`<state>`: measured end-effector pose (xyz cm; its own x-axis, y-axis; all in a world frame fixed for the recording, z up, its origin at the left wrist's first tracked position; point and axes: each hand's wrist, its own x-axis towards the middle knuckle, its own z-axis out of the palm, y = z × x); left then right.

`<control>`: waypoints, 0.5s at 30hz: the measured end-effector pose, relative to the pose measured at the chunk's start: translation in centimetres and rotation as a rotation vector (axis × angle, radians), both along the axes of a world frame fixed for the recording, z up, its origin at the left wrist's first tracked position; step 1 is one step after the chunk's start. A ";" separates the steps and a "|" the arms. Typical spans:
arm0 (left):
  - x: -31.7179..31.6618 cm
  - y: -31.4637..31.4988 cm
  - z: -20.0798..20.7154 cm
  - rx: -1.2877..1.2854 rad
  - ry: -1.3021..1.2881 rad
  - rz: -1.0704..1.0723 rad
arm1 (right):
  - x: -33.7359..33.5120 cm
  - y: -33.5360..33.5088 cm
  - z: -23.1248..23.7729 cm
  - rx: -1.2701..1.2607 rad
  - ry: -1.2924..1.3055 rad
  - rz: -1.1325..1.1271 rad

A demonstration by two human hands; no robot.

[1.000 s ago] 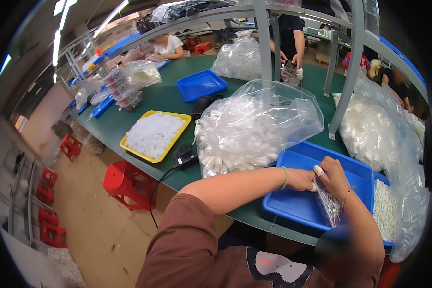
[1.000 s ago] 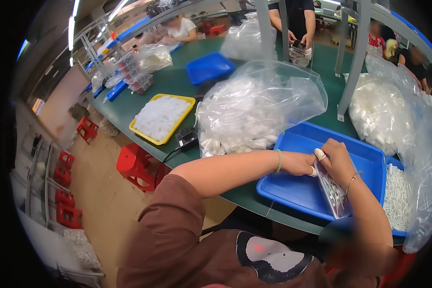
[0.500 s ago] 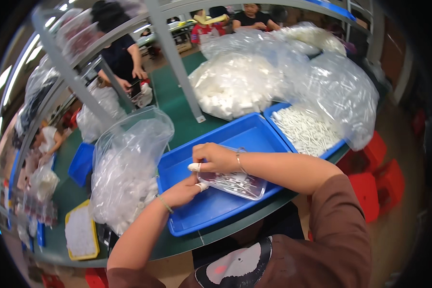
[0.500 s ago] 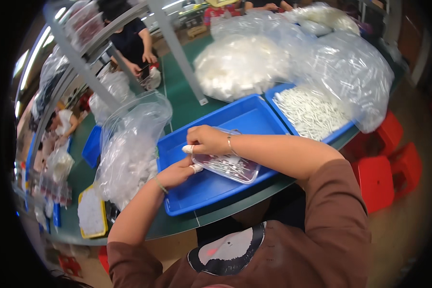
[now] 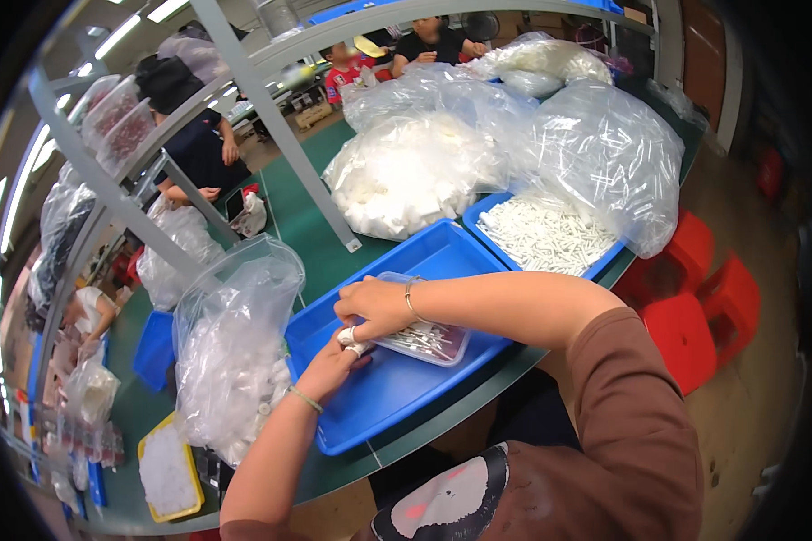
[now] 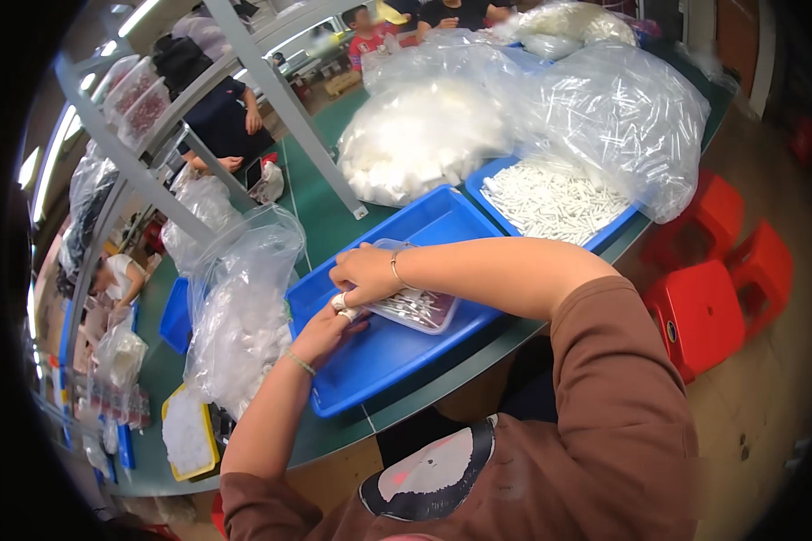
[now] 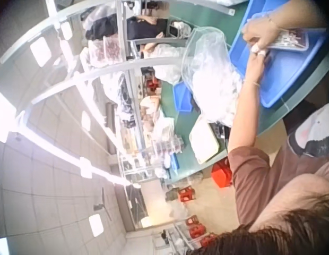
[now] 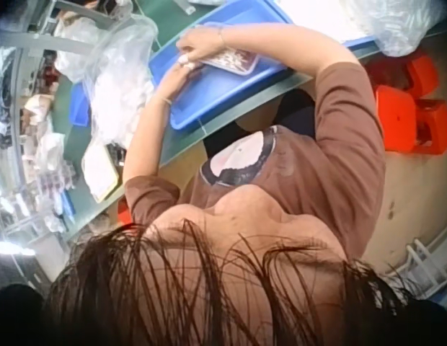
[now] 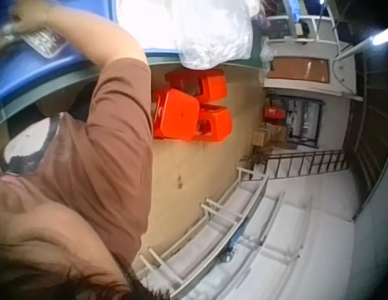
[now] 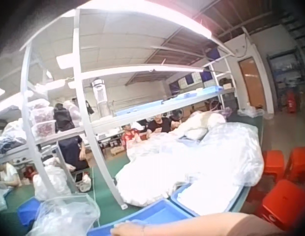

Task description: The person assembles small white plastic components by inserting thin metal pins into them. They transfer white plastic pieces from a yellow tray into a blue tray, then repeatedly pick up a plastic piece and a pin, insert the pin into the piece, and place the assembled unit into a yellow tray.

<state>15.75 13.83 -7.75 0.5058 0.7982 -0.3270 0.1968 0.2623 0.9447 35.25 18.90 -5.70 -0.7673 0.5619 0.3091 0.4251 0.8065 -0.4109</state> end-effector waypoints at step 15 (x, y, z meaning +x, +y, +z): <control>2.6 -2.1 2.2 -0.141 -0.208 0.086 | -1.9 -0.1 -1.1 -0.007 0.074 -0.413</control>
<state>18.39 11.75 -5.54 0.5058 0.7953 -0.3341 -0.0264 0.4014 0.9155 33.34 18.75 -6.79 -0.4533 0.8200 0.3495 0.6812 0.5715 -0.4575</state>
